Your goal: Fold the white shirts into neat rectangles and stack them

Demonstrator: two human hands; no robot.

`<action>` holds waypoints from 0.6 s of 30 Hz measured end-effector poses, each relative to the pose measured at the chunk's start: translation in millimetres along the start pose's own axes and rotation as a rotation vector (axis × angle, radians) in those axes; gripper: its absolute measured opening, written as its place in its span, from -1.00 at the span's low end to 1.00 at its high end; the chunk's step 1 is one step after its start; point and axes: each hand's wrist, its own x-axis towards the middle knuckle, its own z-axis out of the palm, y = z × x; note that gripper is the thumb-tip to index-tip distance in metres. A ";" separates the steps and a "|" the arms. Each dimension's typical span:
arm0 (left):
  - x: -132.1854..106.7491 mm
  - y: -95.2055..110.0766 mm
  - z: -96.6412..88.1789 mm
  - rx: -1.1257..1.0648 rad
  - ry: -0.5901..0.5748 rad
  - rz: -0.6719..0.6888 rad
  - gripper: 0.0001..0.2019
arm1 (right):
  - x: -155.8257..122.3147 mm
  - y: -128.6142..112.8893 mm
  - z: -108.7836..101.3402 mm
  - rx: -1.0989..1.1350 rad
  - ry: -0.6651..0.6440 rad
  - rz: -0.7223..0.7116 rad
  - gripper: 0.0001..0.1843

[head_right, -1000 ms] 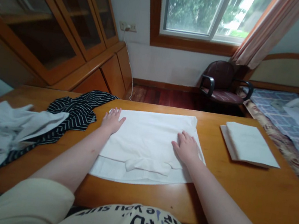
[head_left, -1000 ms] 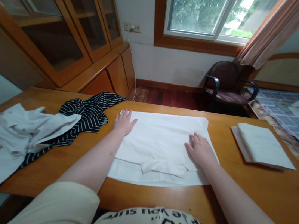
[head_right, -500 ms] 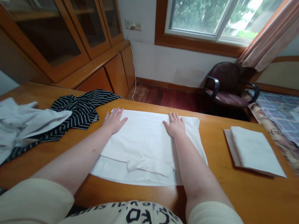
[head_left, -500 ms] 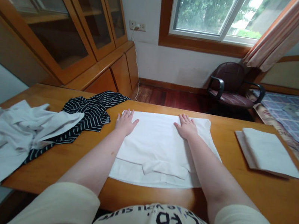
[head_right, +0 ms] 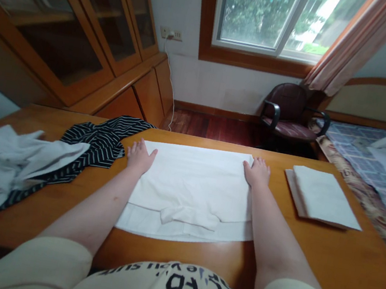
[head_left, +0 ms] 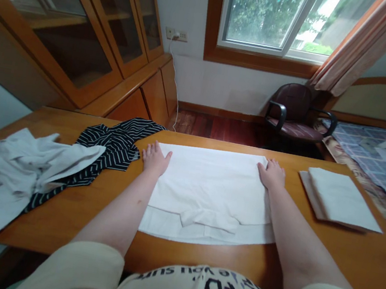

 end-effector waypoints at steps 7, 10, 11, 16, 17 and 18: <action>5.4 -14.4 -3.9 -0.370 -0.016 -0.026 -0.21 | -2.2 3.9 -8.7 0.082 -0.010 -0.052 -0.34; 7.0 -21.3 -2.2 -0.689 -0.035 -0.029 -0.24 | -6.4 4.3 -11.0 0.147 -0.014 -0.053 -0.36; 7.3 -22.8 -2.1 -0.757 -0.043 -0.028 -0.23 | -7.8 4.6 -10.6 0.196 -0.019 -0.050 -0.36; 4.4 -31.5 -13.6 -0.942 -0.092 -0.181 -0.28 | -12.8 4.6 -8.7 0.711 -0.014 -0.033 -0.22; 2.8 -34.7 -18.2 -1.004 -0.147 -0.224 -0.31 | -13.6 4.8 -10.6 0.830 -0.020 0.006 -0.16; 1.1 -38.3 -23.0 -1.071 -0.232 -0.250 -0.36 | -14.5 5.2 -13.9 0.932 -0.047 0.060 -0.12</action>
